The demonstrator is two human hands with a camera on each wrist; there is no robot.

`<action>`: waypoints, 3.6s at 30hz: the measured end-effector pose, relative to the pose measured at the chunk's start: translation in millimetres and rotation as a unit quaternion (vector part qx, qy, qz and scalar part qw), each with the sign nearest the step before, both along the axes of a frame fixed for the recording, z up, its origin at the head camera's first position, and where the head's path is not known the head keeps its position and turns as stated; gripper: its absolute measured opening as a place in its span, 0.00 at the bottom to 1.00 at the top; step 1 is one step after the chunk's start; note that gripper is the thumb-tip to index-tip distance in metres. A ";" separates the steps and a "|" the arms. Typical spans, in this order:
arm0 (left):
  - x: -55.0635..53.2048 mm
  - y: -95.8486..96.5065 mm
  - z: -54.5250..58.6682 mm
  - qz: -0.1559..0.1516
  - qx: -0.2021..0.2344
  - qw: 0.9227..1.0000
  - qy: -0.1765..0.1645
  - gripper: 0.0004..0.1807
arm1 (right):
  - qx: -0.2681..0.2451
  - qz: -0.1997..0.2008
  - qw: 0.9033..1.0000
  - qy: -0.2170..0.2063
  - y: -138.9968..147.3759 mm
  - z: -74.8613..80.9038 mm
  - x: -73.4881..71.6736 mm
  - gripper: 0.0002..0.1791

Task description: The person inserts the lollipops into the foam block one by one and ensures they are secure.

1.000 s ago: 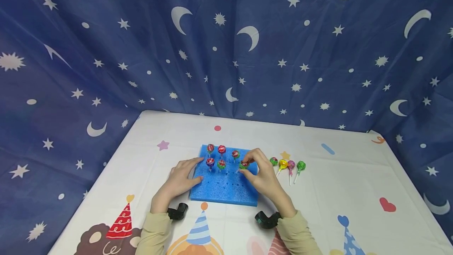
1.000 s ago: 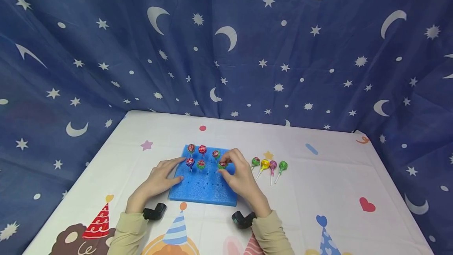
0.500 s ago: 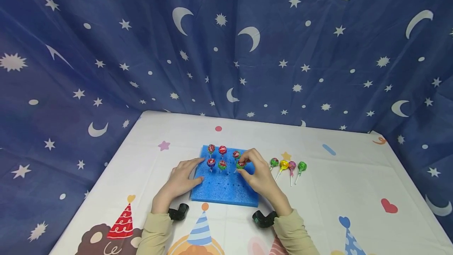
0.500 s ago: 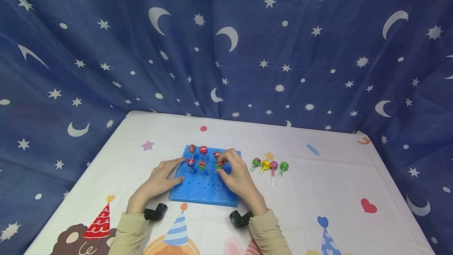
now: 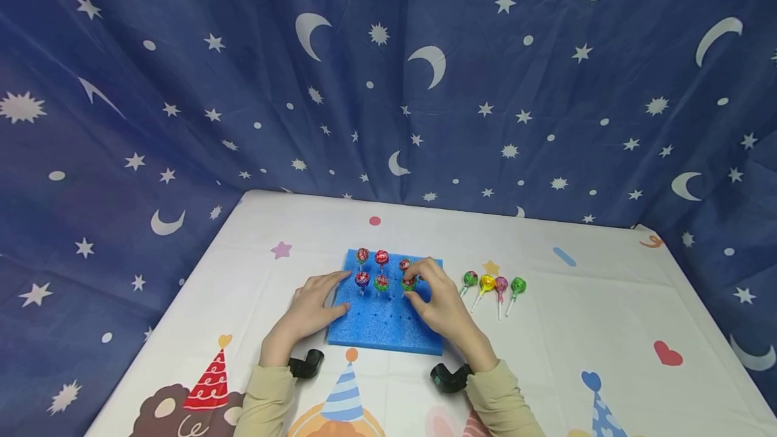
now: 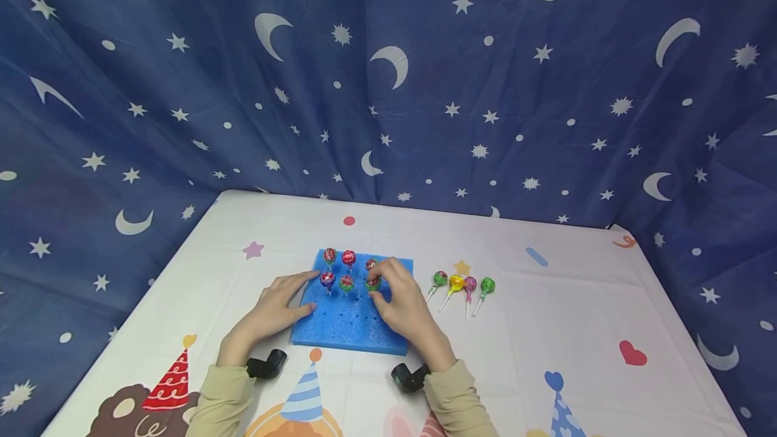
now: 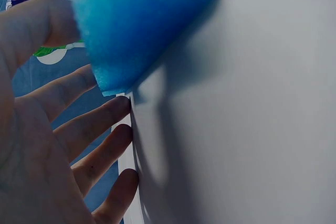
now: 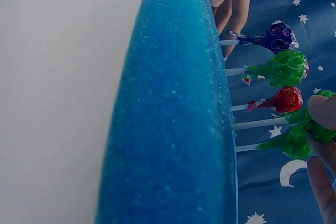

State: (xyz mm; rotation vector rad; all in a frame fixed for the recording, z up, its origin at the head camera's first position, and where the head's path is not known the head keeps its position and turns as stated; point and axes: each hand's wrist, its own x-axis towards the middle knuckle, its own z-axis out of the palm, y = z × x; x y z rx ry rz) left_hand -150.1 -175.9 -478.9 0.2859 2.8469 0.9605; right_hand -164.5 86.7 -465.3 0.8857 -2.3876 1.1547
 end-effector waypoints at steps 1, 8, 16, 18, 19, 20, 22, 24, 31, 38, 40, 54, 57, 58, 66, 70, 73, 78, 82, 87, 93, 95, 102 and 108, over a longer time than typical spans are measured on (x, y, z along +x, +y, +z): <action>0.0 -0.1 -0.1 0.000 -0.001 1.000 0.001 0.34 | 0.005 -0.003 1.000 0.000 -0.4 -0.2 0.6 0.18; -0.2 -0.5 -0.6 -0.002 -0.003 1.000 0.005 0.34 | 0.030 -0.018 0.999 0.008 -1.9 0.6 3.5 0.19; 0.7 -0.6 -0.1 0.000 -0.003 1.000 0.003 0.33 | 0.061 -0.033 0.997 0.043 0.4 3.1 5.3 0.17; 1.4 -0.3 0.8 0.000 -0.003 1.000 0.005 0.33 | 0.061 -0.029 0.997 0.041 0.4 3.4 5.6 0.16; 1.6 -0.2 1.1 -0.001 -0.004 1.000 0.007 0.33 | 0.060 -0.027 0.997 0.040 0.4 3.4 5.7 0.16; 1.7 -0.1 1.4 -0.001 -0.003 1.000 0.008 0.33 | 0.061 -0.026 0.997 0.038 0.3 3.2 5.8 0.16; 1.9 0.2 2.1 0.000 -0.001 1.000 0.008 0.33 | 0.061 -0.024 0.997 0.037 -0.1 3.0 6.0 0.16; 2.0 0.6 2.9 0.000 -0.001 1.000 0.009 0.33 | 0.060 -0.022 0.997 0.034 -0.3 2.6 5.9 0.16; 1.0 0.4 3.7 -0.003 -0.005 1.000 0.010 0.33 | 0.066 -0.028 0.997 0.039 1.2 1.9 5.4 0.16; 1.8 0.7 3.2 -0.003 -0.006 1.000 0.011 0.33 | 0.075 -0.020 0.996 0.037 5.2 5.3 6.2 0.13; 2.0 0.8 2.7 -0.003 -0.001 1.000 0.015 0.33 | 0.075 -0.019 0.996 0.034 7.0 7.3 6.7 0.12; 0.9 -0.2 -0.6 -0.003 -0.005 1.000 0.009 0.33 | 0.080 -0.042 0.996 0.014 24.0 17.8 10.3 0.10; 0.6 -0.7 -1.2 -0.002 -0.010 1.000 0.006 0.33 | 0.083 -0.045 0.996 0.009 28.5 19.5 9.9 0.10; 0.7 -0.7 -0.9 -0.002 -0.010 1.000 0.006 0.33 | 0.084 -0.046 0.995 0.007 30.3 20.3 9.8 0.09; 1.4 -0.8 0.3 -0.002 -0.004 1.000 0.011 0.34 | 0.078 -0.070 0.994 -0.012 50.2 26.6 7.6 0.10; 0.9 -1.3 -1.0 -0.002 -0.007 1.000 0.008 0.34 | 0.069 -0.083 0.994 -0.008 59.5 27.4 5.9 0.11; 1.0 -1.6 -0.9 -0.003 -0.007 1.000 0.010 0.34 | 0.068 -0.092 0.993 -0.007 65.4 27.2 4.9 0.11; 1.0 -1.2 -0.3 -0.002 -0.006 1.000 0.009 0.34 | 0.067 -0.116 0.991 -0.019 75.4 26.0 4.1 0.11; 0.6 -0.9 -0.6 -0.003 -0.006 1.000 0.010 0.34 | 0.058 -0.141 0.987 -0.039 85.6 24.4 3.6 0.11; 0.2 -1.3 -0.8 -0.005 -0.011 1.000 0.015 0.34 | 0.045 -0.166 0.984 -0.054 100.4 22.0 3.6 0.12; 0.0 -0.7 -0.1 -0.005 -0.010 1.000 0.013 0.34 | 0.046 -0.201 0.975 -0.078 119.0 21.1 5.3 0.12; 0.1 -0.4 0.6 -0.005 -0.010 1.000 0.014 0.33 | 0.044 -0.210 0.973 -0.090 125.2 19.2 5.4 0.13; 0.6 -0.8 2.0 -0.005 -0.010 1.000 0.014 0.33 | 0.049 -0.237 0.965 -0.098 142.3 10.0 3.3 0.14; 1.0 -0.7 2.4 -0.005 -0.010 1.000 0.015 0.33 | 0.046 -0.244 0.961 -0.121 150.0 2.8 0.6 0.14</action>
